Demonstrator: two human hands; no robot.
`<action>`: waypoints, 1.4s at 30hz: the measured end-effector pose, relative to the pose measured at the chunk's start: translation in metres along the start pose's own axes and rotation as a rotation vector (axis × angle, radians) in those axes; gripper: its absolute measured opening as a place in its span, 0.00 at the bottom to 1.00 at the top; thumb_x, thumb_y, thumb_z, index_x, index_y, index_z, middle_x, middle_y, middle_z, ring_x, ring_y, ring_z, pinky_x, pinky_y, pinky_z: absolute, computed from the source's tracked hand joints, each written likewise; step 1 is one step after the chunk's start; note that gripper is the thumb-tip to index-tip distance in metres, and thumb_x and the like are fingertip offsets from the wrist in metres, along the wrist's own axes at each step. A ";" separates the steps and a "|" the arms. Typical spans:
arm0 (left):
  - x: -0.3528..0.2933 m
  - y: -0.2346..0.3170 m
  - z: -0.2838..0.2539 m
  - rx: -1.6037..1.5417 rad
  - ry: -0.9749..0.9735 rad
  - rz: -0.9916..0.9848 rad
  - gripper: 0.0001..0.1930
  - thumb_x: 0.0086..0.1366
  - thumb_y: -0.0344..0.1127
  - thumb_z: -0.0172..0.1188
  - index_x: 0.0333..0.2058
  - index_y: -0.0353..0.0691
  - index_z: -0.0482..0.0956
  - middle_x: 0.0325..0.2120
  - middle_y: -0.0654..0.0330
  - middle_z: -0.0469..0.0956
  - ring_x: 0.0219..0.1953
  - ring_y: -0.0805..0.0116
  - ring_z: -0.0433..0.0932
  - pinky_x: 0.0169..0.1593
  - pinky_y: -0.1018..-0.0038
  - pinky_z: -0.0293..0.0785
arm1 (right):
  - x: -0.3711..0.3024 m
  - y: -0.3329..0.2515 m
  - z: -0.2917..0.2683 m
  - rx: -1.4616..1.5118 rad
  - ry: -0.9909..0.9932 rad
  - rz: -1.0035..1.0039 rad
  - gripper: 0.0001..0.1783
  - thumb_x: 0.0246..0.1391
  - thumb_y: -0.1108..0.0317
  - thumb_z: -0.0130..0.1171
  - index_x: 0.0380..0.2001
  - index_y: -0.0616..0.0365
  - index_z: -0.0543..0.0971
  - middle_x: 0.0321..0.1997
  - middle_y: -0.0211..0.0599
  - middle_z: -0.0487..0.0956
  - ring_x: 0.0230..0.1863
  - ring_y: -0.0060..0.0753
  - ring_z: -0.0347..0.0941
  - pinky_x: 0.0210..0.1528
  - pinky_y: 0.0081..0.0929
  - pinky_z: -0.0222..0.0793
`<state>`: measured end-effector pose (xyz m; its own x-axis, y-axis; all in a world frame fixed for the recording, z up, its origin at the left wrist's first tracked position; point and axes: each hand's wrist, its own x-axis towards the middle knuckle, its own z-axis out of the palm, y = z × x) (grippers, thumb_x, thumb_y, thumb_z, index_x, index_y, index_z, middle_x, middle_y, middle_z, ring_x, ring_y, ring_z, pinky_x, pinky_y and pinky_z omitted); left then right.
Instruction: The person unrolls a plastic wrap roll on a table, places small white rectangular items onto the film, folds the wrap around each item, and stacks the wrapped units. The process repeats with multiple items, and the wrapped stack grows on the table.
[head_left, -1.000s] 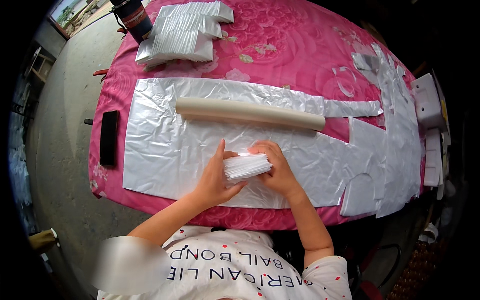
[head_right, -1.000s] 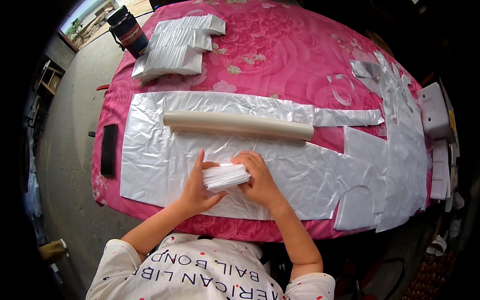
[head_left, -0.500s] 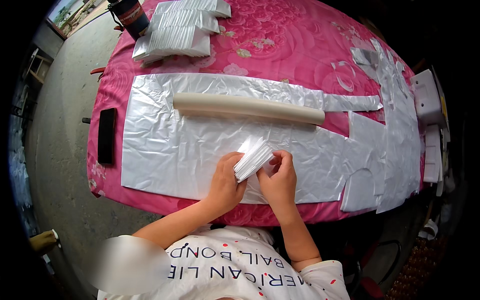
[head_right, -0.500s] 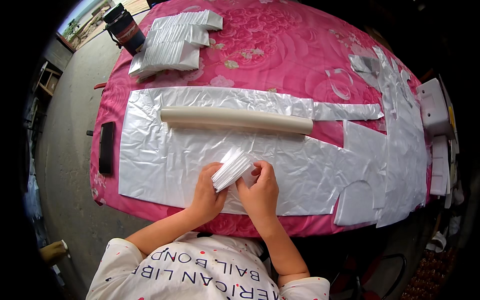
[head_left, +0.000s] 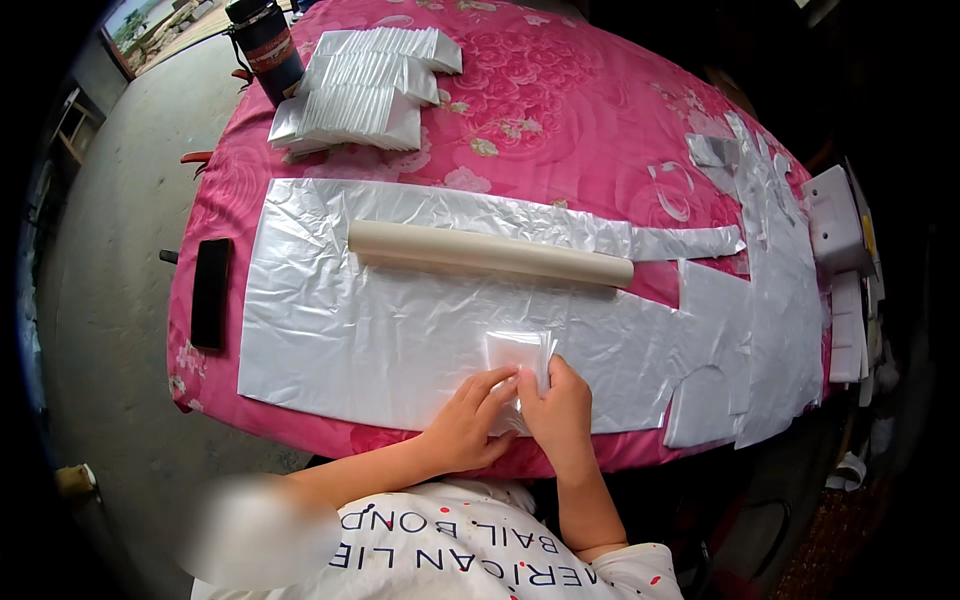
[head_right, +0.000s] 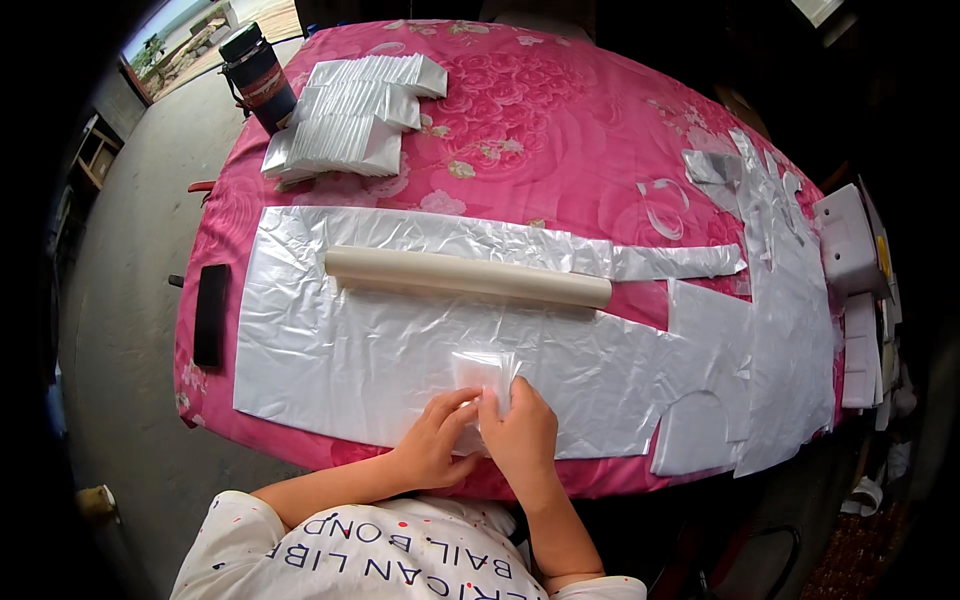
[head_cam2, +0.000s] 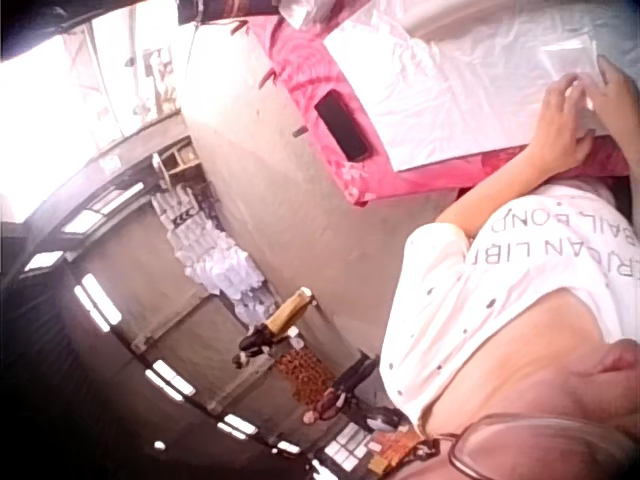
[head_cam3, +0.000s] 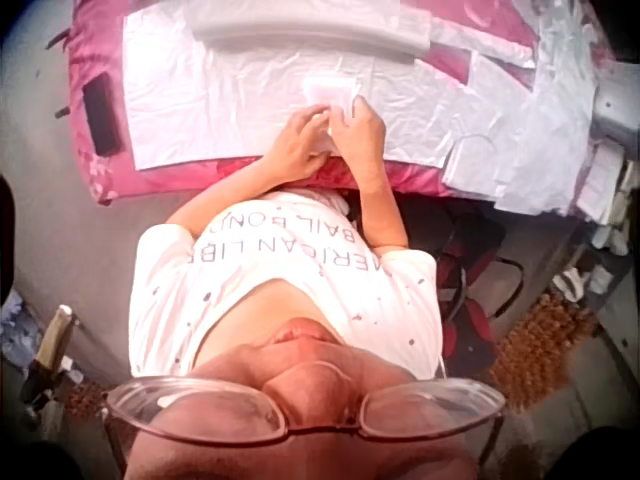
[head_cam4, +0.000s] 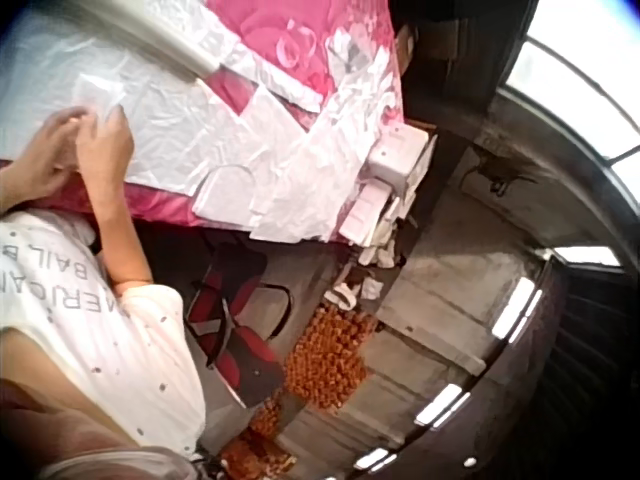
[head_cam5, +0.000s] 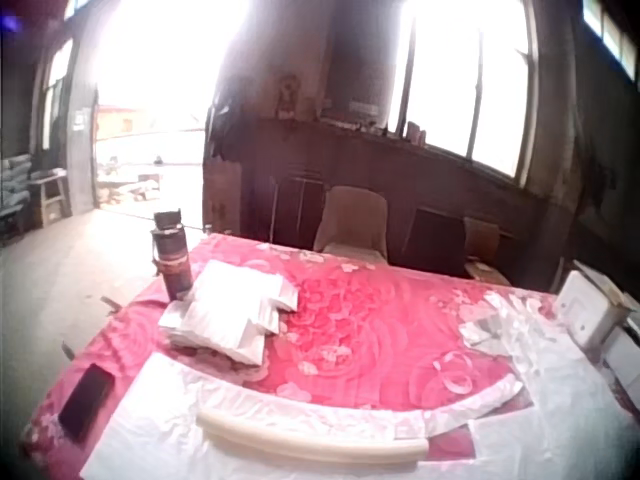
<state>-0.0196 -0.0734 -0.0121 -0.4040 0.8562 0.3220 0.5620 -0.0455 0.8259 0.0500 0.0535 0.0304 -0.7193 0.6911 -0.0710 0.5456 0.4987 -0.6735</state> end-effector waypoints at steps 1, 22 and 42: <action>0.000 0.000 -0.003 -0.013 -0.022 -0.011 0.36 0.44 0.29 0.66 0.54 0.35 0.61 0.54 0.46 0.60 0.53 0.47 0.63 0.55 0.61 0.63 | 0.000 -0.002 -0.003 -0.023 -0.004 -0.005 0.14 0.47 0.63 0.56 0.22 0.65 0.69 0.21 0.52 0.73 0.25 0.57 0.70 0.27 0.43 0.65; -0.012 -0.037 -0.085 -0.157 0.103 -0.152 0.24 0.52 0.30 0.62 0.49 0.39 0.68 0.51 0.51 0.66 0.46 0.55 0.73 0.46 0.68 0.74 | 0.420 -0.139 0.013 -0.861 0.185 -0.115 0.15 0.45 0.63 0.54 0.34 0.60 0.81 0.38 0.49 0.79 0.41 0.46 0.77 0.39 0.36 0.74; -0.014 -0.052 -0.077 -0.290 0.124 -0.198 0.21 0.54 0.28 0.60 0.49 0.40 0.70 0.51 0.53 0.68 0.39 0.60 0.76 0.41 0.72 0.75 | 0.466 -0.111 0.072 -0.268 -0.148 -0.710 0.51 0.26 0.51 0.74 0.54 0.67 0.66 0.51 0.54 0.70 0.52 0.49 0.67 0.56 0.35 0.62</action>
<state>-0.0990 -0.1229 -0.0240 -0.5786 0.7951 0.1817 0.2435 -0.0443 0.9689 -0.3767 0.2824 0.0187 -0.9754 0.0902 0.2012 0.0036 0.9187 -0.3949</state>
